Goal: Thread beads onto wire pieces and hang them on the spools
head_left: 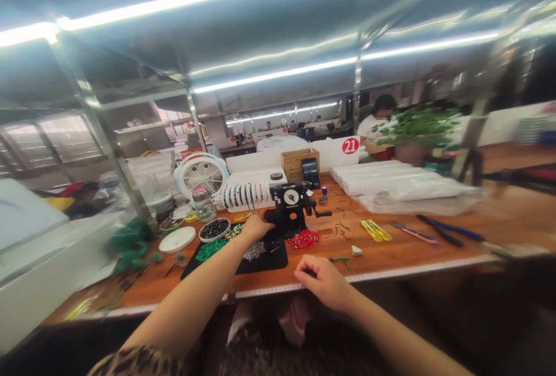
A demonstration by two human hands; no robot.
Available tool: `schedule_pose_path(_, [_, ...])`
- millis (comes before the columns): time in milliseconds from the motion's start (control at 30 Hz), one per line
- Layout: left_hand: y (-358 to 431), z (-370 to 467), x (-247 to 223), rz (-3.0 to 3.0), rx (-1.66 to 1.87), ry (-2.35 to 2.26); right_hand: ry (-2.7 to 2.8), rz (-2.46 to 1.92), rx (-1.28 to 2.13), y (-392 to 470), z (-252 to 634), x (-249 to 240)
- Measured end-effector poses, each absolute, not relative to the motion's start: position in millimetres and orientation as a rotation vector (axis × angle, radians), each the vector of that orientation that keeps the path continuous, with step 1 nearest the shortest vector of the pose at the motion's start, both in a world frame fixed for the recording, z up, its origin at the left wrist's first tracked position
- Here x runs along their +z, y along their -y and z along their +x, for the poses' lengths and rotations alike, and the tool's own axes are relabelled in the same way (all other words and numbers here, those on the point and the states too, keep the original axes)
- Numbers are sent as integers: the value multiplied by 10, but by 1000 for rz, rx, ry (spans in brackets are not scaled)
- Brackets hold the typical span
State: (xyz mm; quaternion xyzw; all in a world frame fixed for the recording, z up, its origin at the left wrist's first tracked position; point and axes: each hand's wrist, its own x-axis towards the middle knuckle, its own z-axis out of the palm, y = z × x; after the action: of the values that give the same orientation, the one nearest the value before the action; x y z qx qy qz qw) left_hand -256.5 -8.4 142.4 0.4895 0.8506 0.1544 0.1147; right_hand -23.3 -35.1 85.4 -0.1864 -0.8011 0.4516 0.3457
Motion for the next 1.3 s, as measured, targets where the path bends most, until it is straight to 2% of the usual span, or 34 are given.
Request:
schedule_pose_path(267, [58, -2543, 1473, 1289, 575, -2446, 2085, -492, 1193, 357, -238, 866])
schedule_pose_path(467, [172, -2461, 1527, 1065, 862, -2293, 2042, -482, 1223, 342, -237, 854])
schedule_pose_path(533, [267, -2358, 1521, 977, 985, -2181, 1954, -489, 1295, 320, -273, 857])
schedule_pose_path(667, [594, -2011, 1423, 874, 1181, -1872, 1569, -595, 1655, 281, -422, 888])
schedule_pose_path(833, [1027, -1566, 1179, 816, 1194, -1537, 1311, -490, 1905, 297, -509, 882])
schedule_pose_path(1067, [1257, -1450, 1047, 728, 1244, -1358, 1433, -448, 1811, 313, -415, 814])
schedule_pose_path(1300, [1290, -1474, 1098, 706, 1276, -1321, 1395, -391, 1923, 340, -412, 793])
